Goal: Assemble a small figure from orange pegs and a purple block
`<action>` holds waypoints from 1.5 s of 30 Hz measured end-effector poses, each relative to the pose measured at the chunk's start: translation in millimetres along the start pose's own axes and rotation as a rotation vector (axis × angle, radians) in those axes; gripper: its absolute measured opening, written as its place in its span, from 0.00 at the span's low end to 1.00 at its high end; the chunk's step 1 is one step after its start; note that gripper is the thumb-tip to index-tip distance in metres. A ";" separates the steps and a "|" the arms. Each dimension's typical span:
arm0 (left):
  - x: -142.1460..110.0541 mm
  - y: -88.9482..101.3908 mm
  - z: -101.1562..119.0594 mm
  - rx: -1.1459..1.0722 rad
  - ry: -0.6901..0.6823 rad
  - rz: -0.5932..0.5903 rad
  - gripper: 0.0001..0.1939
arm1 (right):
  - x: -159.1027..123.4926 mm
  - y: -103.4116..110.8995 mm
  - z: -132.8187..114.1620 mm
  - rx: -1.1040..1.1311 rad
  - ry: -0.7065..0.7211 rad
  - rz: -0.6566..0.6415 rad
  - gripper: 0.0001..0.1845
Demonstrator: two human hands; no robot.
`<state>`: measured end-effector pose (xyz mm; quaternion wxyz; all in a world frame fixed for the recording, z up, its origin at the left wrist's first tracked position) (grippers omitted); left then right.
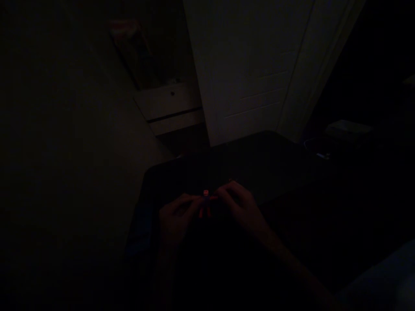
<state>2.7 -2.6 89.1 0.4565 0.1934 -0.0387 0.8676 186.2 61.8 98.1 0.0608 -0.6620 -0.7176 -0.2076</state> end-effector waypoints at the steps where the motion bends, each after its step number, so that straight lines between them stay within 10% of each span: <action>1: 0.4 0.8 -0.3 0.014 0.000 0.008 0.07 | 0.0 0.6 0.2 -0.002 -0.005 0.001 0.13; 17: -1.4 5.4 -11.9 -0.047 0.047 0.056 0.06 | -6.4 -3.0 -2.1 0.043 0.020 -0.046 0.09; 32: -3.3 6.0 9.2 -0.075 -0.105 -0.021 0.07 | -17.6 -9.4 -26.0 -0.028 0.472 -0.054 0.12; 45: -5.3 4.5 15.8 -0.025 -0.130 0.029 0.05 | -17.0 -7.2 -33.7 -0.005 0.514 0.002 0.09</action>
Point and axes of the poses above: each hand's wrist, its own x-axis towards the middle knuckle, its own y-axis out of the back of the hand, z = x × y, the point moved 3 cm from there along x, towards the middle knuckle, and after that the axes turned 13 degrees about z, right-handed, at the moved point
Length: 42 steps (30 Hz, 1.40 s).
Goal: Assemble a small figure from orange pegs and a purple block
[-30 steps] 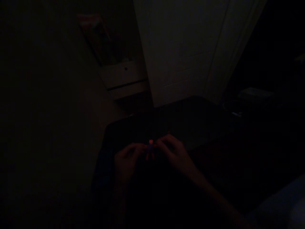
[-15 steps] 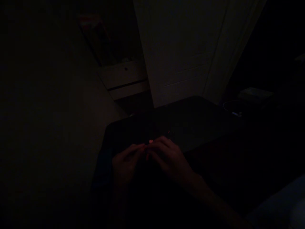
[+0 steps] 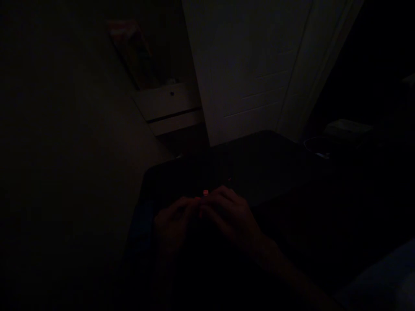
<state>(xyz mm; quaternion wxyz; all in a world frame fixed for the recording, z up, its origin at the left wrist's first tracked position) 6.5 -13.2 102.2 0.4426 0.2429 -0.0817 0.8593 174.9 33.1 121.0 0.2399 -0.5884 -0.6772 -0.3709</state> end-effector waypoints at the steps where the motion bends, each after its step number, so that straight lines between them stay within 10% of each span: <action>1: -0.2 -0.5 -0.9 0.017 0.014 0.008 0.06 | 0.1 0.4 -0.5 -0.001 -0.007 0.004 0.08; 18: -0.6 3.0 -25.4 -0.083 0.240 0.045 0.04 | -2.4 9.0 9.1 -0.073 -0.051 0.044 0.06; 42: 0.4 -6.0 -4.7 0.157 0.159 -0.009 0.23 | -1.8 -2.5 4.7 -0.014 -0.092 -0.081 0.09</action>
Point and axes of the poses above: each hand's wrist, its own x-axis towards the middle knuckle, its own y-axis out of the back of the hand, z = x × y, the point moved 3 cm from there along x, towards the middle knuckle, and after that the axes turned 13 degrees about z, right-handed, at the moved point
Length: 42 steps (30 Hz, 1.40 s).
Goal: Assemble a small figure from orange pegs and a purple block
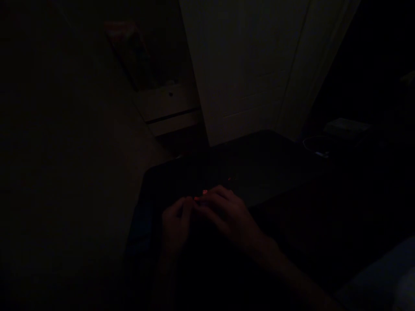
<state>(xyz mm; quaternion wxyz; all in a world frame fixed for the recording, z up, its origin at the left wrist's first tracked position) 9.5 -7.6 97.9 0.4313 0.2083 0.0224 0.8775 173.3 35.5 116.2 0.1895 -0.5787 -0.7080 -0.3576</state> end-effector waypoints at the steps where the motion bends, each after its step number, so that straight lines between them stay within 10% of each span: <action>1: -0.9 0.0 2.8 0.012 -0.016 -0.001 0.22 | 0.0 -1.0 -0.6 0.013 -0.008 -0.009 0.10; 11: 1.0 -1.2 -11.8 0.021 0.090 0.017 0.30 | 0.4 -2.8 14.7 0.128 -0.278 0.078 0.04; 15: 12.3 1.7 -29.3 0.435 -0.097 0.154 0.15 | -3.4 -2.2 38.6 0.200 -0.503 0.102 0.08; 23: 11.6 -20.0 -52.1 0.712 -0.050 -0.145 0.18 | -9.5 -8.1 64.9 0.329 -0.647 0.104 0.12; 42: 8.8 -25.7 -42.2 -0.127 0.346 -0.101 0.22 | -10.4 -12.4 59.0 0.142 -0.519 0.111 0.12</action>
Point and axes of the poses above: each hand's wrist, its own x-axis towards the middle knuckle, its own y-axis out of the back of the hand, z = x × y, the point moved 3 cm from there along x, towards the middle knuckle, and after that the axes turned 13 degrees about z, right-handed, at the moved point
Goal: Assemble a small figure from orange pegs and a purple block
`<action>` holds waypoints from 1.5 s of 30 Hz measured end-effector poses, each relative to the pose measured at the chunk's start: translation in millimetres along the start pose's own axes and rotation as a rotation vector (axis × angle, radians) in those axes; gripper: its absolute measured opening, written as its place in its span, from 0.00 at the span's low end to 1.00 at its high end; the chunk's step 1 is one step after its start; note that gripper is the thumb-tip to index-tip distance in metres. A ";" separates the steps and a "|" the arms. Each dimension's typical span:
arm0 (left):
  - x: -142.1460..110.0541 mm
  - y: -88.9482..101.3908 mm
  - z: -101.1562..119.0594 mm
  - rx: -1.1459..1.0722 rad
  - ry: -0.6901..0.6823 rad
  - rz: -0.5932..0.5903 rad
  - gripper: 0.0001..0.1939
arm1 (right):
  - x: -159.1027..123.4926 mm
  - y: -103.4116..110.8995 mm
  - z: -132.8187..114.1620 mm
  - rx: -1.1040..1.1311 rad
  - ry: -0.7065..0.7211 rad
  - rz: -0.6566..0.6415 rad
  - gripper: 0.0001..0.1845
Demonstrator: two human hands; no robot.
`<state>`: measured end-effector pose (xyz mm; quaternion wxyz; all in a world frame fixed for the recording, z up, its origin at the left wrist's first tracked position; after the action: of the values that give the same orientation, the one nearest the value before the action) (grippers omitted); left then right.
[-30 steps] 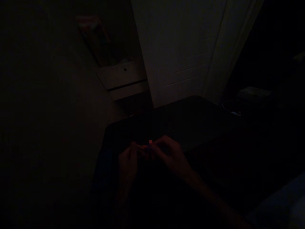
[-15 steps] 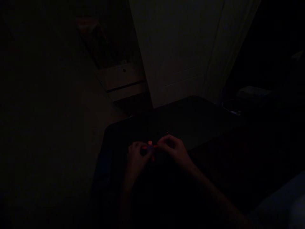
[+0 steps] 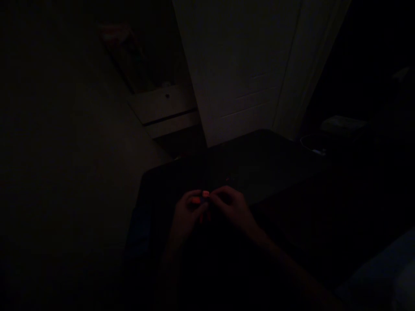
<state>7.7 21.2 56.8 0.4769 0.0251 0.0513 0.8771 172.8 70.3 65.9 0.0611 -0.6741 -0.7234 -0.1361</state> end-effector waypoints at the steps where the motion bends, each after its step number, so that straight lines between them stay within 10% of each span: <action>1: -1.3 -0.5 2.1 -0.030 0.003 -0.014 0.21 | -0.7 0.2 -2.5 -0.013 0.019 0.007 0.11; 25: -15.7 -0.6 28.1 -0.018 -0.037 -0.043 0.14 | -3.7 4.3 -25.6 -0.139 0.294 0.059 0.04; 45: -18.5 0.1 31.3 -0.110 -0.019 -0.052 0.14 | -5.0 6.7 -28.5 -0.031 0.109 0.115 0.12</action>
<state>20.6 7.7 88.0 0.5008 0.0059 -0.0009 0.8656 177.1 57.9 92.5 0.0974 -0.7070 -0.6770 -0.1800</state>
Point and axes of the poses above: each hand's wrist, its own x-axis towards the middle knuckle, its own y-axis out of the back of the hand, z = x × y, the point moved 3 cm from there along x, towards the middle knuckle, and after that the axes turned 13 degrees about z, right-handed, at the moved point
